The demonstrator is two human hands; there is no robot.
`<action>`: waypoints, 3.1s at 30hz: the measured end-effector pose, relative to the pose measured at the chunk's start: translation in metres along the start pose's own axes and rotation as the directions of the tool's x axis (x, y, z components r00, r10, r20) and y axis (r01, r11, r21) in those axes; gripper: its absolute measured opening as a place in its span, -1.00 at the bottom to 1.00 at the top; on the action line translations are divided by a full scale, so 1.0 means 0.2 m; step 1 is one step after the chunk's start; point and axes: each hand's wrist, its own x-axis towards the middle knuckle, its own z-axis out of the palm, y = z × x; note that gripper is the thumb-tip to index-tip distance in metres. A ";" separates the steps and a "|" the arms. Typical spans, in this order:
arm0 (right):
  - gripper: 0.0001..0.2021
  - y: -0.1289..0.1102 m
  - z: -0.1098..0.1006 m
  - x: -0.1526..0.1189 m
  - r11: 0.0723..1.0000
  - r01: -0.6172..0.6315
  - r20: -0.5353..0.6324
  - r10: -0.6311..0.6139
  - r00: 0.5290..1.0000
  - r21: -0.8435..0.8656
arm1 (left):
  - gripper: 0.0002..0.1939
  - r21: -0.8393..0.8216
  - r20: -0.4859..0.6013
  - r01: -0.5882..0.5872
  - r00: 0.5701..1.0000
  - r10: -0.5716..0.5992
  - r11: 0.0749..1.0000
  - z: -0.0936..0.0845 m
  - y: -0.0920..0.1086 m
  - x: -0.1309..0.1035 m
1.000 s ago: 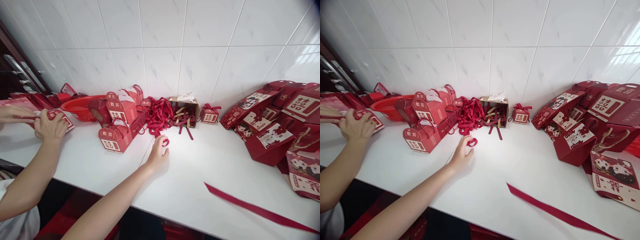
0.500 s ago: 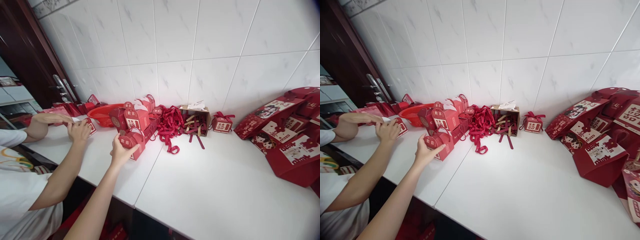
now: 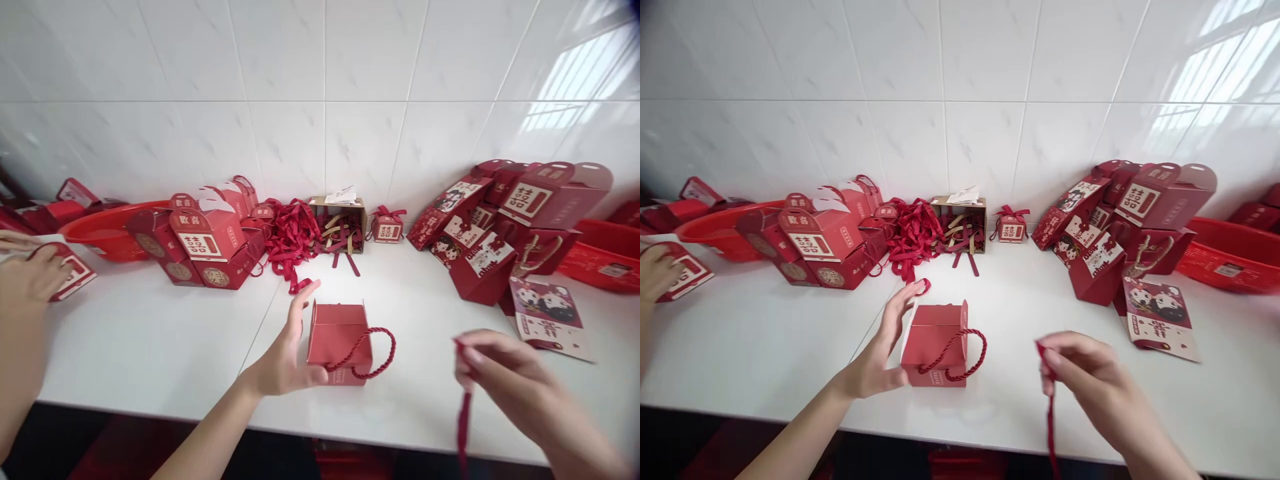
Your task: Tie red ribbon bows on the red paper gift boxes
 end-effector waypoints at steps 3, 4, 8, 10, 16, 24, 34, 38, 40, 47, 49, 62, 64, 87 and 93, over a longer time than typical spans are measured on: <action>-0.81 -0.05 0.16 0.14 0.996 -0.071 0.124 0.064 0.990 0.051 | -0.33 0.277 -0.030 -0.041 0.998 0.052 0.960 0.02 0.13 0.04; -0.82 -0.06 0.20 0.17 0.996 -0.073 0.143 0.063 0.988 0.061 | -0.47 0.386 -0.013 -0.057 0.998 0.067 0.921 0.02 0.17 0.04; -0.76 -0.10 0.30 0.24 0.994 -0.075 0.204 0.057 0.977 0.084 | -0.78 0.496 0.128 -0.161 0.986 0.112 0.853 0.03 0.29 0.01; -0.74 -0.10 0.32 0.27 0.994 -0.079 0.230 0.061 0.971 0.071 | -0.72 0.392 0.190 -0.208 0.972 0.142 0.896 0.01 0.31 -0.01; -0.70 -0.12 0.36 0.33 0.995 -0.081 0.282 0.060 0.957 0.061 | -0.85 0.506 -0.072 0.026 0.997 0.011 0.862 0.02 0.24 0.08; -0.69 -0.15 0.40 0.37 0.995 -0.092 0.245 0.083 0.966 0.026 | -0.72 0.705 0.117 -0.072 0.993 -0.016 0.705 0.02 0.21 0.26; -0.69 -0.16 0.43 0.35 0.993 -0.101 0.307 0.080 0.948 0.056 | -0.76 0.534 0.296 -0.170 0.955 0.005 0.829 0.00 0.28 0.26; -0.67 -0.17 0.44 0.31 0.994 -0.097 0.344 0.076 0.936 0.043 | -0.70 0.551 0.250 -0.131 0.968 -0.014 0.825 0.01 0.29 0.25; -0.66 -0.18 0.44 0.31 0.995 -0.096 0.359 0.074 0.930 0.042 | -0.70 0.580 0.180 -0.132 0.983 0.031 0.804 0.02 0.28 0.25; -0.62 -0.14 0.46 0.30 0.999 -0.009 0.311 -0.001 0.950 0.032 | -0.83 0.682 0.046 -0.281 0.938 0.343 0.676 0.05 0.24 0.27; -0.65 -0.14 0.46 0.30 1.000 0.026 0.279 -0.021 0.960 -0.014 | -0.81 0.706 0.021 -0.293 0.918 0.396 0.644 0.05 0.25 0.28; -0.73 -0.39 0.54 0.38 0.978 0.207 0.353 -0.181 0.918 -0.037 | -0.92 0.713 -0.368 -0.177 0.728 0.578 0.678 -0.12 0.40 0.33; -0.76 -0.44 0.53 0.38 0.980 0.197 0.357 -0.176 0.917 -0.022 | -0.94 0.665 -0.443 -0.143 0.714 0.541 0.733 -0.14 0.40 0.31; -0.78 -0.27 0.67 0.30 0.879 0.265 0.127 -0.338 0.933 0.396 | -0.33 0.178 -0.404 0.503 0.821 -0.403 0.846 0.15 0.15 0.06; -0.70 -0.14 0.72 0.34 0.955 0.209 0.166 -0.245 0.955 0.208 | -0.56 -0.347 -0.408 0.380 0.762 -0.502 0.858 0.16 0.13 0.04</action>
